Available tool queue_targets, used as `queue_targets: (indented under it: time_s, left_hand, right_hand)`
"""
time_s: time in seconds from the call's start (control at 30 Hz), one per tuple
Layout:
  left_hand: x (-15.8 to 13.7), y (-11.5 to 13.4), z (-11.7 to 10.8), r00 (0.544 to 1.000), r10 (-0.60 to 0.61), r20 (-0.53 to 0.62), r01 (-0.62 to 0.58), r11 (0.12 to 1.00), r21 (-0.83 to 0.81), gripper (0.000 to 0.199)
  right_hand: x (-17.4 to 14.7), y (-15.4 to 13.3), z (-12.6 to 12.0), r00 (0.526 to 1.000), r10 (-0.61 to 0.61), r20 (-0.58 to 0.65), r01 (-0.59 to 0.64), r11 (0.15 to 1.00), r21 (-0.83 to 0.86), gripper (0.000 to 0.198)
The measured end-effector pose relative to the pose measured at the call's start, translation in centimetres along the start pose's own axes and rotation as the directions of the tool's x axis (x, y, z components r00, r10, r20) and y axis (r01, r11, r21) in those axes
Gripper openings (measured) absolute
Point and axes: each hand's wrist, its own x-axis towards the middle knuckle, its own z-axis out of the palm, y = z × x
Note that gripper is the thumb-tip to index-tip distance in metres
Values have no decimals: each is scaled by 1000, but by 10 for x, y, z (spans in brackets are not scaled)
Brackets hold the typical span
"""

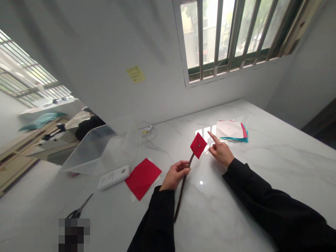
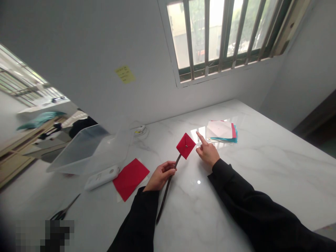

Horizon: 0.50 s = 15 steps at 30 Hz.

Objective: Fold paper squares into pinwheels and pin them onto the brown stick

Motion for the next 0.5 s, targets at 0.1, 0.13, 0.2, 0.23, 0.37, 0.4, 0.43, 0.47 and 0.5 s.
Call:
queue_targets:
  time_s: [0.1, 0.13, 0.2, 0.23, 0.37, 0.4, 0.43, 0.47, 0.5]
  left_hand:
    - [0, 0, 0, 1000, 7, -13, -7, 1000, -10, 48]
    - [0, 0, 0, 1000, 9, -19, -9, 1000, -15, 49]
    - [-1, 1, 1, 1000, 10, -28, -11, 1000, -22, 49]
    - [-1, 1, 1, 1000, 10, -30, -10, 1000, -24, 49]
    - [-2, 2, 2, 1000, 11, -25, -12, 1000, -23, 49]
    - [-2, 2, 2, 1000, 13, -24, -13, 1000, -19, 49]
    - [-2, 2, 1, 1000, 14, -22, -14, 1000, -14, 48]
    - [-2, 2, 1, 1000, 15, -17, -15, 1000, -7, 48]
    - [-1, 2, 1, 1000, 15, -8, -15, 1000, 4, 47]
  right_hand:
    - [2, 4, 2, 982, 17, 190, -2, 997, -76, 24]
    - [2, 6, 3, 972, 23, 233, -1, 996, -91, 23]
    - [3, 7, 5, 968, 32, 247, -5, 994, -109, 24]
    - [3, 8, 6, 973, 34, 230, -8, 994, -112, 24]
    - [2, 7, 5, 991, 39, 126, -26, 994, -103, 22]
    - [2, 6, 4, 995, 41, 92, -33, 995, -90, 28]
    - [2, 5, 3, 998, 39, 57, -35, 997, -72, 38]
    - [1, 4, 1, 999, 32, 27, -31, 998, -52, 50]
    - [1, 3, 0, 1000, 19, 2, -19, 999, -34, 60]
